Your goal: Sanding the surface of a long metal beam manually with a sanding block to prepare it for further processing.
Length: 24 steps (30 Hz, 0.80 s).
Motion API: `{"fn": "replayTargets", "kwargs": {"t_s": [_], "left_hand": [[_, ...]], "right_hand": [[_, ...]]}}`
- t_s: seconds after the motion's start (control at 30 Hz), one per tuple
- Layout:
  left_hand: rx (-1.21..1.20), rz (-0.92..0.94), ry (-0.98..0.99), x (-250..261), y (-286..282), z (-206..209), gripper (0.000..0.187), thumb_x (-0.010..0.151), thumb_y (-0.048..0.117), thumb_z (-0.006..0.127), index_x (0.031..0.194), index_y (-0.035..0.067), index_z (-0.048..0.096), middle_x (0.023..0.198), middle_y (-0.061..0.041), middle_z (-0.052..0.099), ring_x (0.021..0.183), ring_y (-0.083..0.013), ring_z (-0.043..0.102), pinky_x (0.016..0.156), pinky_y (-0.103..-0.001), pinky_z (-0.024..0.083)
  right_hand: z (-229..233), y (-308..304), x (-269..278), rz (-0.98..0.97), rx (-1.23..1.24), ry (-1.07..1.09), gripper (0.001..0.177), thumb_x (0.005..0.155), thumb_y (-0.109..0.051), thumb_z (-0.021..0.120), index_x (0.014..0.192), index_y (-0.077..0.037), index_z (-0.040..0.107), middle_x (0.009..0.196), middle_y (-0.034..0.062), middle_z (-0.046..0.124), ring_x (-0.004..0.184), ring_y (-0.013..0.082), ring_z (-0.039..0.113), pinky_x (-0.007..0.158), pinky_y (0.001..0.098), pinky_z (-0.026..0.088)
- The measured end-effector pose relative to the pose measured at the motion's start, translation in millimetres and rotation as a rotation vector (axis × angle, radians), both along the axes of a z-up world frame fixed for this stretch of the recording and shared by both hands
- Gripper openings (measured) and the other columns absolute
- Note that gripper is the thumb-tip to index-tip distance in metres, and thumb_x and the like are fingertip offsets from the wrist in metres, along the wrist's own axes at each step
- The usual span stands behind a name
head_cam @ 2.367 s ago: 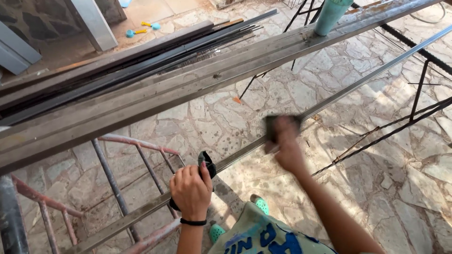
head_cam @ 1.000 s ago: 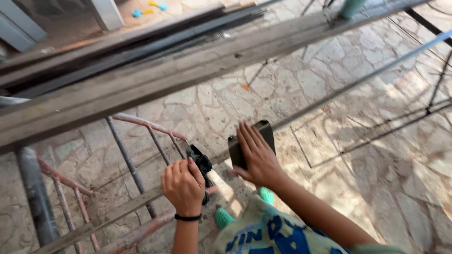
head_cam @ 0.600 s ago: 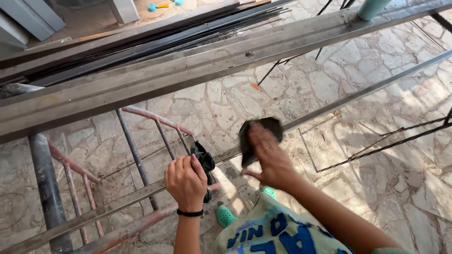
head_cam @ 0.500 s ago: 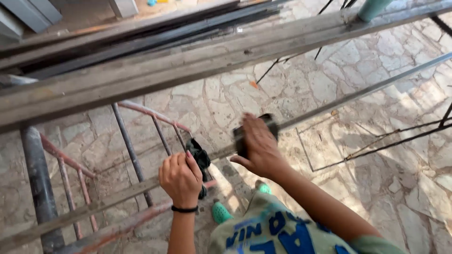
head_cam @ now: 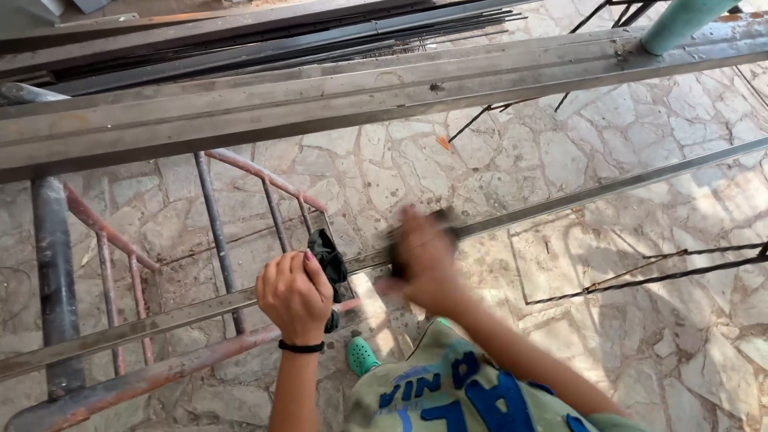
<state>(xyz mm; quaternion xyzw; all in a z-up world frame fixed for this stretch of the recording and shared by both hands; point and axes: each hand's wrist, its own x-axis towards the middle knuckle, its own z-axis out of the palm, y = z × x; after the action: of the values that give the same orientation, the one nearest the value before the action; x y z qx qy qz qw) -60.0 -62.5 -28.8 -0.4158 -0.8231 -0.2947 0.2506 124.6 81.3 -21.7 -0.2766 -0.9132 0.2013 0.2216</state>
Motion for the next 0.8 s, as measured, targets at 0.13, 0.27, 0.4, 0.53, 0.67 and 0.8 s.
{"fn": "replayTargets", "kwargs": {"t_s": [0.13, 0.27, 0.4, 0.53, 0.67, 0.8], "left_hand": [[0.007, -0.002, 0.007, 3, 0, 12, 0.041, 0.11, 0.025, 0.047, 0.084, 0.008, 0.074, 0.085, -0.004, 0.073, 0.089, -0.0256, 0.072, 0.083, -0.036, 0.052], [0.017, -0.013, 0.024, 4, 4, 25, 0.05, 0.109, 0.023, 0.038, 0.083, 0.003, 0.076, 0.086, -0.009, 0.076, 0.081, -0.028, 0.068, 0.071, -0.039, 0.05], [0.015, -0.019, 0.038, 6, 0, 26, 0.05, 0.11, 0.021, 0.039, 0.082, 0.001, 0.076, 0.085, -0.01, 0.075, 0.079, -0.0284, 0.067, 0.07, -0.039, 0.049], [0.018, -0.01, 0.024, 5, 2, 24, 0.048, 0.109, 0.021, 0.04, 0.084, 0.002, 0.076, 0.087, -0.01, 0.076, 0.082, -0.0295, 0.068, 0.071, -0.04, 0.05], [-0.01, 0.038, 0.059, 7, 1, 18, 0.053, 0.111, 0.023, 0.039, 0.081, 0.002, 0.077, 0.084, -0.011, 0.076, 0.077, -0.0271, 0.067, 0.068, -0.036, 0.047], [-0.009, 0.039, 0.068, 8, -1, 20, 0.047, 0.109, 0.018, 0.041, 0.084, 0.0, 0.077, 0.09, -0.011, 0.077, 0.087, -0.0305, 0.07, 0.077, -0.04, 0.052]], "right_hand": [[48, -21, 26, 0.276, 0.127, 0.005, 0.118, 0.076, -0.079, 0.065, 0.156, 0.001, 0.031, 0.162, 0.0247, 0.03, 0.151, 0.0419, 0.027, 0.125, 0.0516, 0.019], [52, 33, 45, 0.107, 0.099, -0.222, 0.113, 0.085, -0.071, 0.057, 0.159, 0.001, 0.013, 0.167, 0.024, 0.015, 0.155, 0.0387, 0.013, 0.125, 0.0485, 0.012], [33, 8, 6, 0.077, 0.753, -0.403, 0.112, 0.094, -0.084, 0.015, 0.158, 0.007, -0.002, 0.169, 0.0228, -0.004, 0.158, 0.0316, -0.005, 0.131, 0.0397, -0.001], [66, 17, 48, 0.26, -0.012, -0.256, 0.115, 0.085, -0.084, 0.029, 0.159, -0.002, -0.002, 0.168, 0.0242, 0.002, 0.157, 0.037, 0.004, 0.126, 0.0481, 0.006], [102, 28, 17, 0.143, 0.013, -0.453, 0.113, 0.088, -0.065, 0.06, 0.16, 0.001, 0.003, 0.169, 0.0182, 0.004, 0.156, 0.0326, 0.007, 0.127, 0.0459, 0.011], [70, 4, 48, 0.351, -0.063, -0.286, 0.116, 0.083, -0.086, 0.019, 0.157, 0.001, 0.001, 0.167, 0.026, 0.001, 0.157, 0.0389, 0.003, 0.125, 0.049, 0.003]]}}
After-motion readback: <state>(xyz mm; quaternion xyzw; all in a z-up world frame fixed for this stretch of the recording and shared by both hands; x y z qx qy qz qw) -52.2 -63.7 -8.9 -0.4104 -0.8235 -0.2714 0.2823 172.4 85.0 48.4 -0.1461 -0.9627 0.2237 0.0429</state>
